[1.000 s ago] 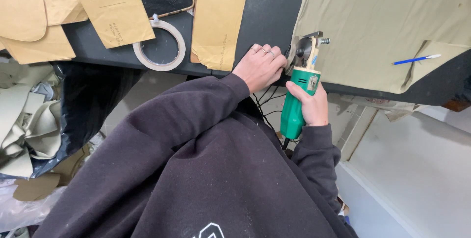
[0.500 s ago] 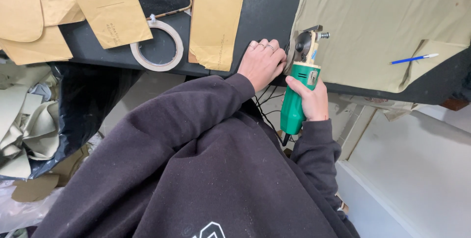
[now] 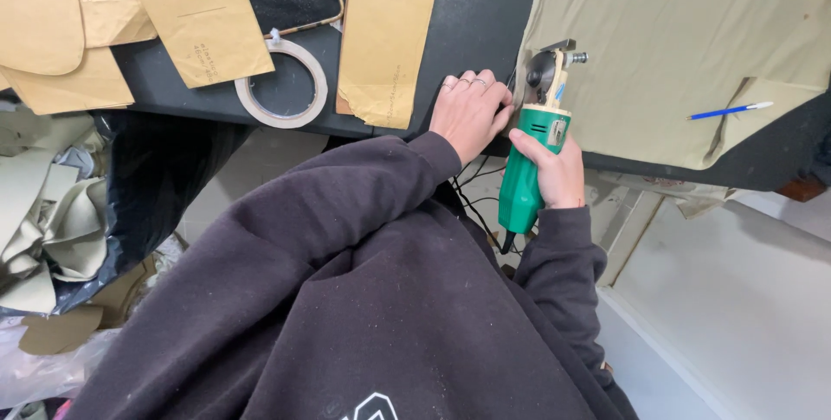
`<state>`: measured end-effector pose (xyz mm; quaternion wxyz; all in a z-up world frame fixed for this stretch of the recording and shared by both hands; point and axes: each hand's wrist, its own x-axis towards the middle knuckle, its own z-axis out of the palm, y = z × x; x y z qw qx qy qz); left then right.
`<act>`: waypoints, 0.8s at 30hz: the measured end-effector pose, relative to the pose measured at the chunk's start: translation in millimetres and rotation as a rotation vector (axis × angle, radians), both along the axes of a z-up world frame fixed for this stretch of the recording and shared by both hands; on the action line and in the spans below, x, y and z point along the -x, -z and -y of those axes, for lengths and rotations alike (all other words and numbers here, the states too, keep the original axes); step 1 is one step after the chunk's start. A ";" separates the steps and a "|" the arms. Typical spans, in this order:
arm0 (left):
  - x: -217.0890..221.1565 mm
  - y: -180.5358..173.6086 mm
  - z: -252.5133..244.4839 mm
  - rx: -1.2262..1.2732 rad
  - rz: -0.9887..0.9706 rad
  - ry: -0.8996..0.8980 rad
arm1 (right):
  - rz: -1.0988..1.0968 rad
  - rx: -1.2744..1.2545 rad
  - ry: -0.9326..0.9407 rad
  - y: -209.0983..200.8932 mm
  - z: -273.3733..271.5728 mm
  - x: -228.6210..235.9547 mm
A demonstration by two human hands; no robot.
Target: The person lays a piece of beige fabric on a table and places a paper pattern on top. They trace the pattern onto the fabric with a blue pen. Then, they use a green electric rotary cutter to cut the fabric along the traced lines.
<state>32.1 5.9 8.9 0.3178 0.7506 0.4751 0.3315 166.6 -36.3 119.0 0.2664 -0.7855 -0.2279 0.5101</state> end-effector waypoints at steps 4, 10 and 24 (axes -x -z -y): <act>3.2 -0.5 0.0 0.008 -0.026 0.047 | 0.004 -0.010 -0.015 -0.1 -3.9 -2.4; 11.8 0.2 -0.6 0.009 -0.112 0.120 | 0.000 -0.023 0.001 -3.7 -19.0 -1.4; 26.4 -5.7 -12.0 0.108 -0.229 0.170 | 0.015 -0.065 -0.021 5.7 -58.8 -16.5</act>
